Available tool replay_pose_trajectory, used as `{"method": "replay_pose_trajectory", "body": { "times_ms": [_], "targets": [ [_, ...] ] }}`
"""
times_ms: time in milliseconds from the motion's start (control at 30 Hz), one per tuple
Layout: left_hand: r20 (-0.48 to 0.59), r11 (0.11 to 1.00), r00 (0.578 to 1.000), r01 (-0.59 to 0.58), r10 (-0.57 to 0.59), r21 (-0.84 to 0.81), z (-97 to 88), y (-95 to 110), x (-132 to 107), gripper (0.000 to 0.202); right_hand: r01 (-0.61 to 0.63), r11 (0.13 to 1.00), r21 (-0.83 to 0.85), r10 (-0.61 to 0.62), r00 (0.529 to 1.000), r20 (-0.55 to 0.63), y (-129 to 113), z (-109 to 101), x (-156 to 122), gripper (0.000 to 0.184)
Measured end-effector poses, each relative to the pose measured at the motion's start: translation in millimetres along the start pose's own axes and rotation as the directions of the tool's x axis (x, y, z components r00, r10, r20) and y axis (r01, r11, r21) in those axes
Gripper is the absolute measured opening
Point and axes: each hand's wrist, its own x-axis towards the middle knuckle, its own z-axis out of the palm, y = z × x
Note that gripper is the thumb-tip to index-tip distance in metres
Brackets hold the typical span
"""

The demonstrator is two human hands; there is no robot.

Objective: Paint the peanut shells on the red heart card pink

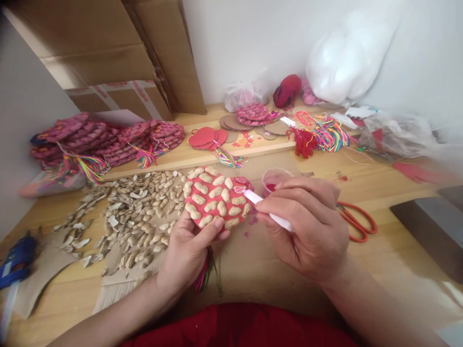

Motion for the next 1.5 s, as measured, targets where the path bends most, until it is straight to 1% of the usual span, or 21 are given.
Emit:
{"method": "replay_pose_trajectory", "body": {
  "times_ms": [100, 233, 400, 533, 633, 733, 800, 933, 1067, 1133, 1233, 1333, 1400, 1500],
  "targets": [
    [-0.003, 1.0, 1.0, 0.016, -0.016, -0.006, -0.7, -0.4, 0.2, 0.044, -0.026, 1.0, 0.005, 0.026, 0.999, -0.021, 1.1, 0.5, 0.4, 0.019],
    [-0.004, 1.0, 1.0, 0.02, -0.02, -0.018, -1.8, -1.5, 0.8, 0.047, -0.054, 0.997, 0.061, 0.055, 0.998, -0.006, 1.0, 1.9, -0.2, 0.018],
    [-0.018, 0.998, 0.999, 0.03, -0.031, -0.052, -2.3, -0.8, 1.5, 0.045, -0.069, 0.997, 0.041, 0.07, 0.997, -0.019, 1.5, 1.4, 0.3, 0.018],
    [-0.018, 0.997, 0.999, 0.049, -0.05, -0.061, -1.7, -0.2, 1.4, 0.046, -0.052, 0.995, 0.081, 0.054, 0.998, -0.02, 3.0, 1.6, -0.5, 0.018],
    [-0.025, 0.997, 0.998, 0.048, -0.05, -0.059, -1.0, -0.1, 1.2, 0.043, -0.046, 0.997, 0.056, 0.046, 0.999, -0.004, 4.0, 2.6, -1.6, 0.019],
    [-0.034, 0.997, 0.998, 0.047, -0.049, -0.059, -0.7, -0.1, 1.2, 0.045, -0.058, 0.998, 0.027, 0.059, 0.998, -0.036, 3.5, 3.1, -1.0, 0.019],
    [-0.02, 0.997, 0.998, 0.051, -0.052, -0.052, -0.7, 0.1, 1.0, 0.048, -0.07, 0.996, 0.047, 0.072, 0.996, -0.043, 2.6, 3.2, 0.0, 0.019],
    [-0.012, 0.998, 0.999, 0.05, -0.05, -0.05, -1.2, 0.0, 0.7, 0.049, -0.067, 0.996, 0.066, 0.068, 0.998, -0.013, 2.0, 2.8, 0.8, 0.018],
    [-0.017, 0.999, 0.999, 0.029, -0.029, -0.041, -3.0, -2.2, 2.0, 0.051, -0.137, 0.99, 0.029, 0.139, 0.989, -0.053, 1.9, 2.0, 0.6, 0.018],
    [-0.001, 0.999, 1.0, 0.021, -0.021, -0.04, -4.3, -4.0, 3.1, 0.05, -0.167, 0.984, 0.066, 0.17, 0.984, -0.056, 1.4, 2.0, 0.6, 0.019],
    [0.022, 0.999, 1.0, 0.007, -0.006, -0.052, -5.9, -6.0, 4.4, 0.048, -0.18, 0.977, 0.109, 0.185, 0.982, -0.03, 1.9, 2.7, 0.4, 0.018],
    [0.036, 0.998, 0.999, 0.003, -0.001, -0.063, -6.5, -6.5, 4.4, 0.045, -0.184, 0.978, 0.097, 0.191, 0.979, -0.075, 4.1, 3.2, -0.4, 0.021],
    [0.049, 0.998, 0.999, 0.016, -0.013, -0.068, -6.4, -7.0, 3.8, 0.048, -0.191, 0.974, 0.12, 0.204, 0.972, -0.114, 4.9, 3.3, -0.9, 0.023],
    [0.06, 0.998, 0.998, 0.02, -0.016, -0.065, -6.5, -8.8, 3.7, 0.053, -0.206, 0.96, 0.191, 0.227, 0.969, -0.095, 4.4, 3.2, -1.2, 0.024]
  ]
}}
